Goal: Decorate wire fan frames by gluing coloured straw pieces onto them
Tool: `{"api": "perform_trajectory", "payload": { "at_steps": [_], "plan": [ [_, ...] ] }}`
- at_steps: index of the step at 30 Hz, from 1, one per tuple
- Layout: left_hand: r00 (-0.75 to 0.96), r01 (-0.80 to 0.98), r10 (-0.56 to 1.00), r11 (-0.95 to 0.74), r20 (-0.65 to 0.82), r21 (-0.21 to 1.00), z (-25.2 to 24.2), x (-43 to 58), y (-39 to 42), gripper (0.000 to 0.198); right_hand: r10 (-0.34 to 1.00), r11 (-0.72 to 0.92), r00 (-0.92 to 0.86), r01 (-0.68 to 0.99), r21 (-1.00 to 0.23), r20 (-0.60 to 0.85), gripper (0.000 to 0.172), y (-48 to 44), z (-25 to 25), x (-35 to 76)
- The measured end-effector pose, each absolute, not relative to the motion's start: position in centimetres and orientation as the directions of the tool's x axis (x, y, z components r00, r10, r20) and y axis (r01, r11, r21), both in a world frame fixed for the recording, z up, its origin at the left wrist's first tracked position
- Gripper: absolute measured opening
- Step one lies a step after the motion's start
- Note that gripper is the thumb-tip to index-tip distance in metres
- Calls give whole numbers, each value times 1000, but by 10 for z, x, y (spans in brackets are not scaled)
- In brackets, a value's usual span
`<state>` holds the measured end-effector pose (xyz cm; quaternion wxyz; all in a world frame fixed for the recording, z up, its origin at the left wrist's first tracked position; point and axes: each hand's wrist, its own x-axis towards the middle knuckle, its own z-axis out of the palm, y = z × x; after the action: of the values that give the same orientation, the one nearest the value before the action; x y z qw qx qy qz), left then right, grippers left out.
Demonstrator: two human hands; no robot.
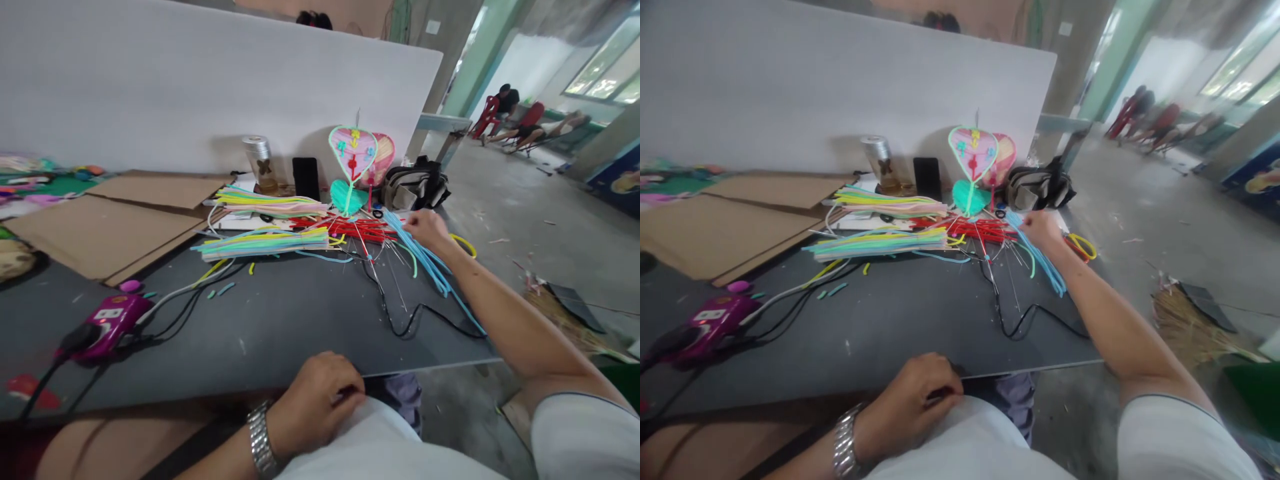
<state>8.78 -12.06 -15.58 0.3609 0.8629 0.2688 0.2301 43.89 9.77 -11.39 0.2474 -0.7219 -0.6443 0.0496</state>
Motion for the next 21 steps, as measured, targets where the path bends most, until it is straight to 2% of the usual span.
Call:
{"api": "perform_trajectory", "payload": {
  "at_steps": [4,9,11,13,16,21],
  "plan": [
    [543,368,766,-585,344,722,-144,61,-114,18,988,-116,146,923,-367,56,9,110,-123,360],
    [423,427,790,-607,445,671,-139,11,-114,25,966,-258,249,904,-341,-71,35,114,-133,316],
    [366,464,814,-579,450,670,-143,-6,-115,25,963,-267,261,894,-359,-66,37,113,-129,313],
    [294,508,840,-541,455,670,-148,-18,-115,21,968,-238,252,888,-394,-19,30,113,-120,314],
    [194,552,869,-480,455,682,-153,-28,-113,16,962,-150,234,881,-450,137,18,113,-94,322],
    [81,555,891,-413,447,722,-156,-29,-110,24,858,25,253,849,-528,447,21,101,-41,336]
  ]
}}
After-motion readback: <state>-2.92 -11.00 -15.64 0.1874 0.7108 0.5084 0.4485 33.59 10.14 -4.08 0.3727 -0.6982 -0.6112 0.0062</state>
